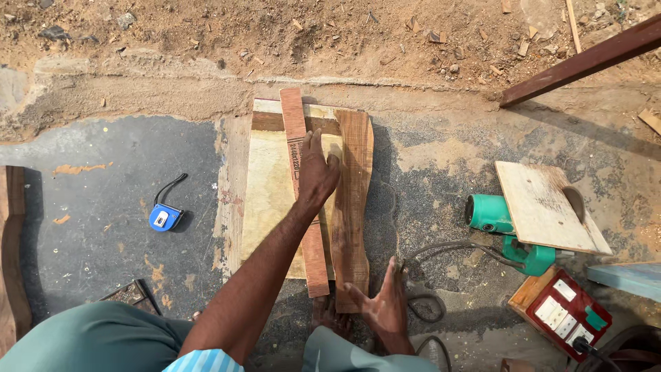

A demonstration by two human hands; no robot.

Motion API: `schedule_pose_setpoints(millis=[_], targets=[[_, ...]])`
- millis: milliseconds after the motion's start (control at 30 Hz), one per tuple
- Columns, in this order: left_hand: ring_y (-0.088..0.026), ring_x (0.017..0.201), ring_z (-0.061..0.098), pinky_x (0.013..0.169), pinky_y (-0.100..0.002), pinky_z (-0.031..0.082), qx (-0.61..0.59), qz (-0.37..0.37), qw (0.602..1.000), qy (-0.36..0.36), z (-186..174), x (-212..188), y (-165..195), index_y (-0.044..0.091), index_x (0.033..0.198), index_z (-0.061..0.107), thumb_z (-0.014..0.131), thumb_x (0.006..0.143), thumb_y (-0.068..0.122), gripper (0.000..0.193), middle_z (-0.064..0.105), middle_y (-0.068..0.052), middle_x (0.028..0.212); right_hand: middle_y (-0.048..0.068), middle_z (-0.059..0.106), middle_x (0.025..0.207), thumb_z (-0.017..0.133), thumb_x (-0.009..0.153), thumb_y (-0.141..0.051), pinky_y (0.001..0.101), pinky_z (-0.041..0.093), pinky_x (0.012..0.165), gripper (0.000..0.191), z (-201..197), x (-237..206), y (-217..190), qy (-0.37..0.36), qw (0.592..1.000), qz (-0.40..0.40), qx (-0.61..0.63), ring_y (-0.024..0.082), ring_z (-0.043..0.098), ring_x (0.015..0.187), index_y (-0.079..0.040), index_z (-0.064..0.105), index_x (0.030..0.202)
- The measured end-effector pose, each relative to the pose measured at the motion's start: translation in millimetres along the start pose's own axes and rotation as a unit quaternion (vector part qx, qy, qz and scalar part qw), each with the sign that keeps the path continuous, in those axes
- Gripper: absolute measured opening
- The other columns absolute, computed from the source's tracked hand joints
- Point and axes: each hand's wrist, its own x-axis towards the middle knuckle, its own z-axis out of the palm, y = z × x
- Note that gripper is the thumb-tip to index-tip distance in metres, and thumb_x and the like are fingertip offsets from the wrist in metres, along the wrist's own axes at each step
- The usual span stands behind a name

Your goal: The person sits on the ground measuring curved wooden furniture parts with a tape measure and marks them with a pencil. They reposition the boards, route an edge with a green electric router, and stack the shaped wood pieces aside.

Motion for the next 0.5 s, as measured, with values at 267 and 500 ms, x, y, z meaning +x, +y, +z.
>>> schedule_pose_setpoints(millis=[267,500], targets=[[-0.038,0.141,0.046,0.111,-0.049,0.048,-0.184,-0.168,0.962,-0.108,-4,-20,-14,0.0,0.157,0.023,0.067,0.091,0.048,0.093,0.041,-0.026,0.154,0.024,0.071,0.114,0.077,0.078,-0.044,0.0436,0.067,0.082,0.084,10,-12,-9,0.016,0.978,0.054,0.203,0.037,0.076,0.099,0.004,0.045,0.14],[-0.035,0.13,0.057,0.105,-0.052,0.053,-0.544,-0.228,0.79,-0.169,-14,-27,-3,0.009,0.155,0.038,0.05,0.086,0.079,0.099,0.056,-0.023,0.142,0.037,0.06,0.117,0.087,0.057,-0.035,0.0623,0.054,0.091,0.1,24,-46,57,0.197,0.967,-0.155,-0.047,0.052,0.065,0.105,0.006,0.044,0.137]])
